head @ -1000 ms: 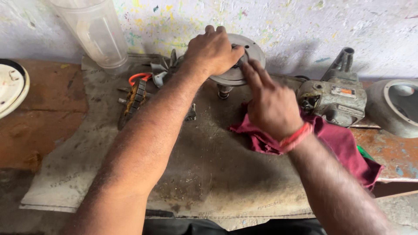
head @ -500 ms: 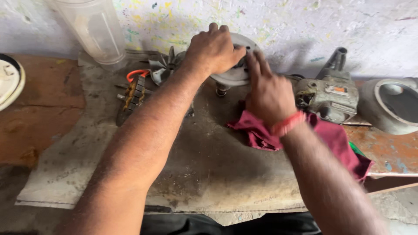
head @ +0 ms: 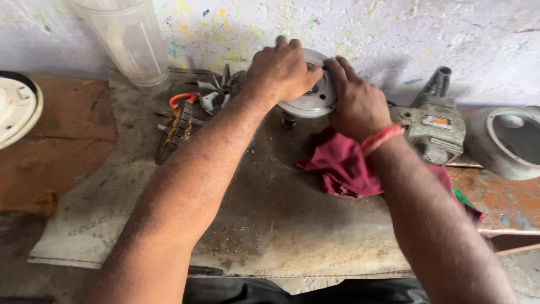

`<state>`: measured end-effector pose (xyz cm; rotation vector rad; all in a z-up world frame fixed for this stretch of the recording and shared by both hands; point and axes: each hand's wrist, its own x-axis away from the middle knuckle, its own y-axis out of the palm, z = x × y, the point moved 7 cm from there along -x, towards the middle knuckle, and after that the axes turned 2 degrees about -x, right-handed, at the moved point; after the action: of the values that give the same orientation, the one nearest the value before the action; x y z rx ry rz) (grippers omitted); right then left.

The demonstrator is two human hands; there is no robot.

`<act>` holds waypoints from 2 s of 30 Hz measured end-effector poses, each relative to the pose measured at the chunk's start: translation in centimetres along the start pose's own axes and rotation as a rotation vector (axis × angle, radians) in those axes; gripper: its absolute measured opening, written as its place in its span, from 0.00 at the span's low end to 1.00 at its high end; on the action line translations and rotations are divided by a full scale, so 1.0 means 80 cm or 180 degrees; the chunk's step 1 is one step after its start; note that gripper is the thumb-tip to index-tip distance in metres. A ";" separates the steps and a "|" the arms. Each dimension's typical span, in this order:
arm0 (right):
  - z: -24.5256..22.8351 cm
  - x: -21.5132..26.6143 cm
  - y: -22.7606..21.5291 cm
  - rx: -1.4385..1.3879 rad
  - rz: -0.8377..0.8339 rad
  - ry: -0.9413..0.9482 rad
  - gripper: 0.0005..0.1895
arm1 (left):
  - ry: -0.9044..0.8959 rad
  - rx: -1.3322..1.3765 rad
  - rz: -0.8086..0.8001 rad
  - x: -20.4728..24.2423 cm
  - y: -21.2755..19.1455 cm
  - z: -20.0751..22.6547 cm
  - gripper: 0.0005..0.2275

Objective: The person uses a yellow-handled screwdriver to loosen and remove a central bolt from a circular metal motor component. They then separate the component into two halves, revealing internal copper windings, and continue to manipulate the parts on the workbench.

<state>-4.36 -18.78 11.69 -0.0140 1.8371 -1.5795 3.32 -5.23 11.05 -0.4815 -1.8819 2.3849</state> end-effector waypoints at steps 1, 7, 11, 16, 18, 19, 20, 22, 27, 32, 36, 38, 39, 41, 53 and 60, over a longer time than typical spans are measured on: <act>0.005 0.000 -0.004 -0.0064 0.0019 -0.0043 0.47 | 0.0043 0.0017 0.0043 0.000 -0.001 0.004 0.34; -0.035 0.066 0.015 -0.0344 -0.0088 0.0112 0.46 | -0.0123 0.0222 -0.0053 0.006 0.002 -0.010 0.35; 0.004 0.034 0.025 0.0138 -0.0456 0.0481 0.47 | 0.0105 0.0076 0.0049 -0.001 0.005 0.006 0.35; -0.006 -0.006 0.009 0.0058 -0.0181 0.0020 0.54 | 0.0015 0.0039 -0.0051 -0.005 0.004 -0.010 0.35; -0.017 0.031 0.025 0.0321 -0.0700 0.0511 0.52 | 0.0178 -0.0082 0.0127 -0.008 0.001 -0.008 0.36; -0.034 0.051 0.020 0.0272 -0.0368 0.0351 0.51 | 0.0185 -0.0063 0.0103 -0.009 0.003 -0.006 0.36; -0.048 0.064 0.015 0.0215 -0.0033 0.0184 0.50 | 0.0182 -0.0051 0.0079 -0.009 0.004 -0.007 0.36; -0.045 0.070 0.017 0.0271 0.0064 0.0176 0.50 | 0.0084 0.0066 -0.0056 -0.007 0.009 -0.006 0.36; -0.015 0.007 -0.008 0.0610 0.0722 -0.0574 0.53 | 0.0053 -0.0077 0.0012 0.001 -0.001 0.003 0.35; -0.046 0.067 0.027 0.0246 -0.0554 0.0229 0.43 | -0.0008 0.0112 -0.0054 -0.001 0.001 -0.006 0.34; -0.053 0.122 -0.017 -0.1786 0.0629 0.0032 0.29 | 0.0149 -0.0078 0.0271 0.011 0.000 -0.008 0.35; -0.011 0.130 -0.007 -0.2934 0.0462 0.0888 0.27 | 0.0036 0.0104 0.0246 0.018 0.005 -0.014 0.35; 0.002 0.131 -0.002 -0.2870 0.0672 0.1235 0.25 | -0.0027 0.0189 0.0242 0.021 0.004 -0.019 0.35; 0.034 0.136 0.007 -0.2674 0.1073 0.1924 0.22 | -0.0011 0.0274 0.0273 0.026 0.004 -0.022 0.35; -0.043 0.102 -0.016 -0.1241 0.1688 -0.0558 0.27 | 0.0259 0.0251 0.0598 0.047 0.008 -0.009 0.37; -0.014 0.047 -0.002 -0.1138 0.0787 -0.0616 0.41 | 0.0508 0.0027 0.0830 0.035 -0.001 -0.005 0.35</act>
<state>-7.81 -19.45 9.97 -0.0953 1.8630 -1.0324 0.80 -4.13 10.51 -0.9397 -1.8386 2.4178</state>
